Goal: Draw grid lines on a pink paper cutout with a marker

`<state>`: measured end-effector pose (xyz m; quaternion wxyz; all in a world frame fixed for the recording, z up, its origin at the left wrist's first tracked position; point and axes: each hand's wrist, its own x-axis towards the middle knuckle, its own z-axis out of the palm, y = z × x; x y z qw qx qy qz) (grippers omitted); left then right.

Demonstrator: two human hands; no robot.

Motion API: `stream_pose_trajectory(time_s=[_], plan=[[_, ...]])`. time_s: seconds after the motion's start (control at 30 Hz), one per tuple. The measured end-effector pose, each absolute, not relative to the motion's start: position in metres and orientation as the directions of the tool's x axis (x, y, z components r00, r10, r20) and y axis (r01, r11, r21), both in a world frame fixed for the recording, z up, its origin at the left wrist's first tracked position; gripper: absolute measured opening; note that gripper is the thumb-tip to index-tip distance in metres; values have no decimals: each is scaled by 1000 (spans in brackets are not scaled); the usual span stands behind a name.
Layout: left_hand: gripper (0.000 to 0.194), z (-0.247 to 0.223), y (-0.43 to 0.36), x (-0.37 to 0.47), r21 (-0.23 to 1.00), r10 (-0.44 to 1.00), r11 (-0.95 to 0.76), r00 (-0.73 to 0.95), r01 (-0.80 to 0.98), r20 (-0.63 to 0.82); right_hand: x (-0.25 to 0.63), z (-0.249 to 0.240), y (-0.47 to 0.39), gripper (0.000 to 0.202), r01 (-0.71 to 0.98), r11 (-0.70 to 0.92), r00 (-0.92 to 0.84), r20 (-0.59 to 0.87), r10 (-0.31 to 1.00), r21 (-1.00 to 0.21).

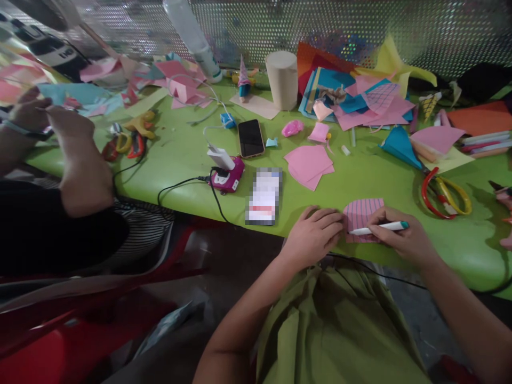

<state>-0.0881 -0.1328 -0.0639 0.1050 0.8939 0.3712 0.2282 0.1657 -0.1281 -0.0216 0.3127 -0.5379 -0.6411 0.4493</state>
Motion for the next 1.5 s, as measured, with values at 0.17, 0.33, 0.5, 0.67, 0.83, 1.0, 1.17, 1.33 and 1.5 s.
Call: stream_pose_trajectory(time_s=[0.17, 0.33, 0.5, 0.67, 0.83, 1.0, 1.17, 1.33, 1.5], plan=[[27, -64, -133, -89, 358, 711, -703, 628, 615, 316, 169, -28, -136, 21, 392, -16, -229, -115, 967, -920], [28, -64, -133, -88, 357, 715, -699, 626, 620, 312, 176, -37, -140, 20, 384, 3, -269, -109, 957, -923], [27, -65, -133, -88, 356, 711, -703, 621, 615, 331, 176, -35, -143, 24, 371, -6, -316, -132, 939, -929], [27, -65, -133, -88, 357, 709, -705, 627, 613, 324, 183, -39, -140, 22, 174, -57, -133, -81, 988, -983], [27, -67, -134, -88, 351, 708, -706, 622, 614, 334, 193, -45, -129, 20, 102, 24, 144, 38, 989, -995], [24, -66, -134, -87, 358, 716, -698, 618, 621, 324, 181, -44, -125, 23, 279, -40, 124, -5, 992, -960], [23, -64, -134, -86, 366, 718, -696, 605, 618, 345, 164, -40, -125, 27, 372, 1, 71, 29, 997, -928], [23, -63, -134, -85, 370, 727, -686, 600, 626, 332, 164, -41, -124, 29, 423, 57, 5, 65, 998, -904], [24, -64, -134, -86, 372, 725, -688, 605, 623, 328, 162, -40, -124, 24, 451, 64, -7, 68, 998, -890]])
